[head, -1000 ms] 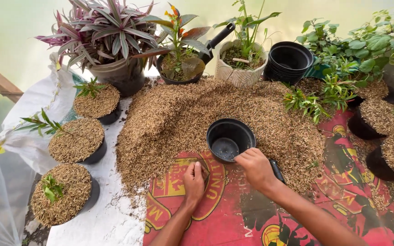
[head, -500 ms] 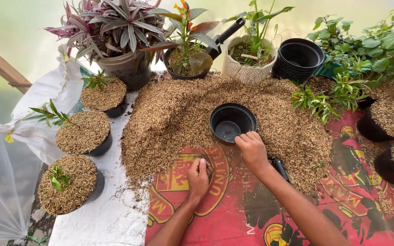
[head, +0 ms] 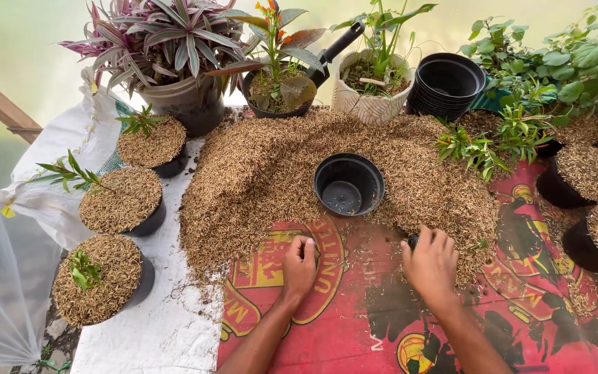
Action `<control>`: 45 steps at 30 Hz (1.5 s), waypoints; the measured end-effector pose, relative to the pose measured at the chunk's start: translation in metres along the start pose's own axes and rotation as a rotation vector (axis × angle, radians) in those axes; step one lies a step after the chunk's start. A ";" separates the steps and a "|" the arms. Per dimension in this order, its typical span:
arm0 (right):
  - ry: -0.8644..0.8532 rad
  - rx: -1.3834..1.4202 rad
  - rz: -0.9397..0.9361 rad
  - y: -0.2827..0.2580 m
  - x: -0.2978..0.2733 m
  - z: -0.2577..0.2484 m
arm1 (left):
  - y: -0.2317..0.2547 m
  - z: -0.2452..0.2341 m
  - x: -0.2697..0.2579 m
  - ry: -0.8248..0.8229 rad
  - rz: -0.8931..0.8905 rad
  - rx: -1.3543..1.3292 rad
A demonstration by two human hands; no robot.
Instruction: The person scoops a loose brown substrate from a large pile into a small black plastic pot using a trowel. They repeatedly fill the pot and then use their hands to press and level the substrate inside.
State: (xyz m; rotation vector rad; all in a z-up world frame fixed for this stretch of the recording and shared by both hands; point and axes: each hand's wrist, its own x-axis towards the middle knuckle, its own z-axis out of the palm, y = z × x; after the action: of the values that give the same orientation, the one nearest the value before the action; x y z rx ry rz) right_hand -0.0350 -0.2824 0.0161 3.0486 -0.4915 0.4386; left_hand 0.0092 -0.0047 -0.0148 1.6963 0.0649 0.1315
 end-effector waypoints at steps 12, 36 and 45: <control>-0.502 0.180 0.307 0.025 0.003 -0.003 | 0.061 -0.002 0.020 -0.133 0.255 0.277; -0.306 0.457 0.382 0.025 -0.013 -0.050 | 0.093 -0.014 0.094 -0.508 0.626 0.512; -0.246 0.425 0.416 0.043 -0.001 -0.085 | 0.091 -0.012 0.090 -0.469 0.698 0.492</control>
State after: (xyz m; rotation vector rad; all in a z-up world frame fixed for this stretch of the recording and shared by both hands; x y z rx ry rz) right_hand -0.0725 -0.3177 0.0969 3.4190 -1.2012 0.1882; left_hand 0.0939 0.0062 0.0808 2.1348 -0.9159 0.2449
